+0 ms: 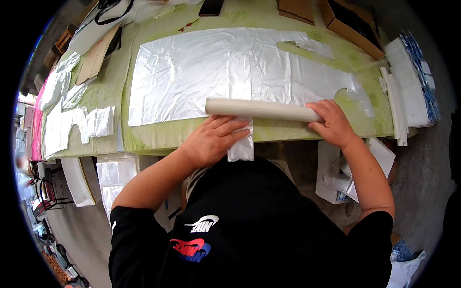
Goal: The person wraps a white rectangular object in bubble wrap on a workbench. They roll the bubble wrap around the object, fold the edges, and secure the package with tape. The person repeats this process for multiple items.
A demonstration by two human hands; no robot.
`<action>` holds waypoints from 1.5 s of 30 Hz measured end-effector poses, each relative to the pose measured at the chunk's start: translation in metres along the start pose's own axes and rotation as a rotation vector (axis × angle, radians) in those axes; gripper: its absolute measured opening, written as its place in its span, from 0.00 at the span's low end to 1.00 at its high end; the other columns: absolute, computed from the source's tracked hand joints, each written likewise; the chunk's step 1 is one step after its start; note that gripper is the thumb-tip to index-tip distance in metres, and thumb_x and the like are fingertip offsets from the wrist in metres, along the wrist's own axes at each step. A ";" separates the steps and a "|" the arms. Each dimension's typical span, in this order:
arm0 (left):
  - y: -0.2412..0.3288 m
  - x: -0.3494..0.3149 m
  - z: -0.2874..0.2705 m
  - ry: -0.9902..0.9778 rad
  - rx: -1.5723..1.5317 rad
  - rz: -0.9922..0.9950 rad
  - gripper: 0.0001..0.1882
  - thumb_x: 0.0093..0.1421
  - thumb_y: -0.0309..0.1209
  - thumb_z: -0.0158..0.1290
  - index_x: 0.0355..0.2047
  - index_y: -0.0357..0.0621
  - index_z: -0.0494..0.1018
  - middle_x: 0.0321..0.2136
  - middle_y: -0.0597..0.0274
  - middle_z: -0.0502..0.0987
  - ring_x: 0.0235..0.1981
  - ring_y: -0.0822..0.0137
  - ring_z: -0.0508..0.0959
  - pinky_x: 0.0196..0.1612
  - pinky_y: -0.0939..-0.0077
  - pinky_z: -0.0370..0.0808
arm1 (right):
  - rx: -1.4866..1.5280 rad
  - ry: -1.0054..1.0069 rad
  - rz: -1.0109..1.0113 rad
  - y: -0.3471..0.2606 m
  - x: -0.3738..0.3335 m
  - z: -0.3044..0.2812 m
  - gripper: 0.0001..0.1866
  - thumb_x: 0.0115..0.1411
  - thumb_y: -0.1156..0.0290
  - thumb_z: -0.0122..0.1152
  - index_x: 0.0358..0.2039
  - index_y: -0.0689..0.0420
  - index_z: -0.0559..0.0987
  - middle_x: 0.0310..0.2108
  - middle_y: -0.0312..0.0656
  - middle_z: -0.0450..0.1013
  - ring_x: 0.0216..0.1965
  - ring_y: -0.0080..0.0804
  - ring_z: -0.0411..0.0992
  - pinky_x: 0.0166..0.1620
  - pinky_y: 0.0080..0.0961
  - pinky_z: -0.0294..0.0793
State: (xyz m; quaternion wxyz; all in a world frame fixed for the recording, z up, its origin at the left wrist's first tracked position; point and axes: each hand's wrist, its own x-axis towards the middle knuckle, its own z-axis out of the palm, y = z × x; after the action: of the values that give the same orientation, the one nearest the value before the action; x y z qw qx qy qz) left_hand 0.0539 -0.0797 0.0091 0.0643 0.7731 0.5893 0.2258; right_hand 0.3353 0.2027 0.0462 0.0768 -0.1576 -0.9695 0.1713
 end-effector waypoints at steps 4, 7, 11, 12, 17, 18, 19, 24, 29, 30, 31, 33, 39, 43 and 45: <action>-0.001 -0.002 0.007 -0.169 -0.003 0.040 0.33 0.58 0.23 0.52 0.66 0.52 0.70 0.70 0.62 0.67 0.72 0.56 0.63 0.75 0.53 0.57 | -0.067 0.003 0.095 -0.002 0.014 0.006 0.28 0.55 0.63 0.69 0.57 0.53 0.79 0.46 0.45 0.75 0.48 0.50 0.71 0.55 0.41 0.71; 0.006 0.000 0.003 -0.147 0.012 0.065 0.34 0.56 0.21 0.53 0.65 0.51 0.71 0.70 0.62 0.67 0.73 0.56 0.63 0.75 0.50 0.56 | -0.134 0.100 0.210 0.014 0.037 0.013 0.27 0.57 0.62 0.68 0.58 0.52 0.79 0.46 0.46 0.75 0.50 0.50 0.71 0.56 0.40 0.71; 0.019 0.001 0.004 -0.093 0.206 -0.225 0.41 0.56 0.23 0.52 0.72 0.51 0.62 0.75 0.56 0.58 0.76 0.50 0.54 0.77 0.47 0.48 | -0.286 0.185 0.315 0.032 0.056 0.019 0.29 0.58 0.60 0.68 0.61 0.50 0.77 0.53 0.45 0.73 0.57 0.49 0.69 0.62 0.44 0.68; 0.019 0.000 0.010 -0.077 0.159 -0.354 0.44 0.54 0.25 0.54 0.74 0.50 0.58 0.76 0.53 0.54 0.77 0.48 0.50 0.77 0.45 0.44 | -0.358 0.233 0.270 0.031 0.057 0.025 0.30 0.58 0.59 0.68 0.62 0.50 0.76 0.54 0.44 0.73 0.59 0.48 0.68 0.63 0.46 0.66; 0.021 0.001 0.012 -0.120 0.224 -0.357 0.48 0.50 0.27 0.58 0.74 0.49 0.57 0.76 0.56 0.55 0.77 0.51 0.50 0.76 0.41 0.44 | -0.160 0.286 -0.232 -0.026 0.039 0.048 0.33 0.58 0.57 0.70 0.64 0.47 0.74 0.59 0.41 0.70 0.63 0.47 0.65 0.67 0.52 0.61; 0.022 0.001 0.012 -0.133 0.240 -0.365 0.48 0.51 0.28 0.59 0.74 0.51 0.57 0.76 0.58 0.54 0.77 0.50 0.50 0.75 0.37 0.46 | -0.094 0.226 -0.271 -0.048 0.031 0.057 0.33 0.57 0.57 0.70 0.64 0.47 0.74 0.58 0.41 0.70 0.63 0.46 0.65 0.68 0.51 0.61; 0.022 0.002 0.012 -0.148 0.255 -0.365 0.48 0.52 0.30 0.60 0.74 0.54 0.57 0.76 0.59 0.54 0.77 0.50 0.50 0.74 0.33 0.47 | -0.030 0.170 -0.301 -0.064 0.024 0.064 0.33 0.57 0.58 0.71 0.64 0.47 0.74 0.58 0.41 0.70 0.62 0.46 0.65 0.68 0.51 0.61; 0.027 0.010 0.018 -0.142 0.298 -0.333 0.48 0.54 0.34 0.63 0.75 0.64 0.57 0.76 0.63 0.53 0.78 0.48 0.48 0.70 0.20 0.48 | 0.081 0.121 -0.292 -0.089 0.016 0.080 0.36 0.51 0.68 0.72 0.63 0.46 0.74 0.57 0.39 0.70 0.60 0.45 0.67 0.69 0.52 0.60; 0.029 0.015 0.018 -0.177 0.274 -0.370 0.49 0.54 0.35 0.65 0.74 0.74 0.56 0.76 0.65 0.53 0.77 0.48 0.48 0.71 0.21 0.46 | 0.047 0.153 -0.367 -0.089 0.020 0.079 0.33 0.47 0.76 0.68 0.57 0.39 0.80 0.52 0.39 0.71 0.56 0.45 0.69 0.63 0.49 0.66; 0.029 0.015 0.018 -0.167 0.261 -0.369 0.49 0.53 0.36 0.66 0.74 0.74 0.57 0.76 0.64 0.53 0.77 0.47 0.48 0.71 0.21 0.45 | 0.074 0.157 -0.378 -0.088 0.023 0.080 0.31 0.47 0.76 0.68 0.54 0.40 0.82 0.52 0.40 0.70 0.56 0.45 0.69 0.62 0.48 0.67; 0.028 0.016 0.018 -0.156 0.247 -0.369 0.49 0.53 0.36 0.66 0.74 0.75 0.57 0.76 0.64 0.54 0.77 0.47 0.49 0.71 0.22 0.45 | 0.102 0.161 -0.390 -0.086 0.028 0.082 0.29 0.47 0.76 0.68 0.52 0.40 0.83 0.52 0.40 0.70 0.55 0.45 0.69 0.60 0.48 0.68; 0.026 0.017 0.017 -0.140 0.230 -0.361 0.47 0.53 0.39 0.66 0.73 0.75 0.59 0.74 0.63 0.56 0.76 0.46 0.50 0.71 0.21 0.45 | 0.141 0.171 -0.426 -0.083 0.034 0.084 0.27 0.45 0.77 0.68 0.48 0.42 0.85 0.52 0.41 0.70 0.53 0.45 0.69 0.58 0.46 0.69; 0.018 0.025 0.006 -0.144 0.183 -0.329 0.43 0.52 0.44 0.67 0.70 0.71 0.66 0.70 0.60 0.62 0.74 0.43 0.53 0.71 0.21 0.45 | 0.249 0.134 -0.440 -0.080 0.048 0.082 0.20 0.47 0.77 0.71 0.42 0.45 0.87 0.52 0.42 0.69 0.54 0.47 0.67 0.60 0.42 0.68; 0.017 0.025 0.008 -0.097 0.123 -0.344 0.44 0.51 0.42 0.68 0.70 0.67 0.66 0.70 0.61 0.62 0.74 0.46 0.54 0.73 0.28 0.45 | 0.260 0.145 -0.440 -0.078 0.056 0.083 0.16 0.47 0.77 0.72 0.38 0.45 0.85 0.51 0.41 0.69 0.55 0.48 0.67 0.60 0.42 0.69; 0.015 0.024 0.009 -0.018 0.054 -0.352 0.43 0.52 0.43 0.67 0.69 0.64 0.67 0.69 0.60 0.63 0.74 0.47 0.55 0.74 0.31 0.46 | 0.271 0.168 -0.434 -0.078 0.059 0.084 0.14 0.46 0.77 0.72 0.35 0.46 0.84 0.50 0.40 0.70 0.54 0.47 0.68 0.60 0.42 0.69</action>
State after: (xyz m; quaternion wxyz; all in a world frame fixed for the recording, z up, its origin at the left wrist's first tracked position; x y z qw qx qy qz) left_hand 0.0763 -0.0603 0.0131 0.0873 0.6614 0.7208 0.1882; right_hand 0.2412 0.1262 0.0013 0.2125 0.0522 -0.9391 0.2652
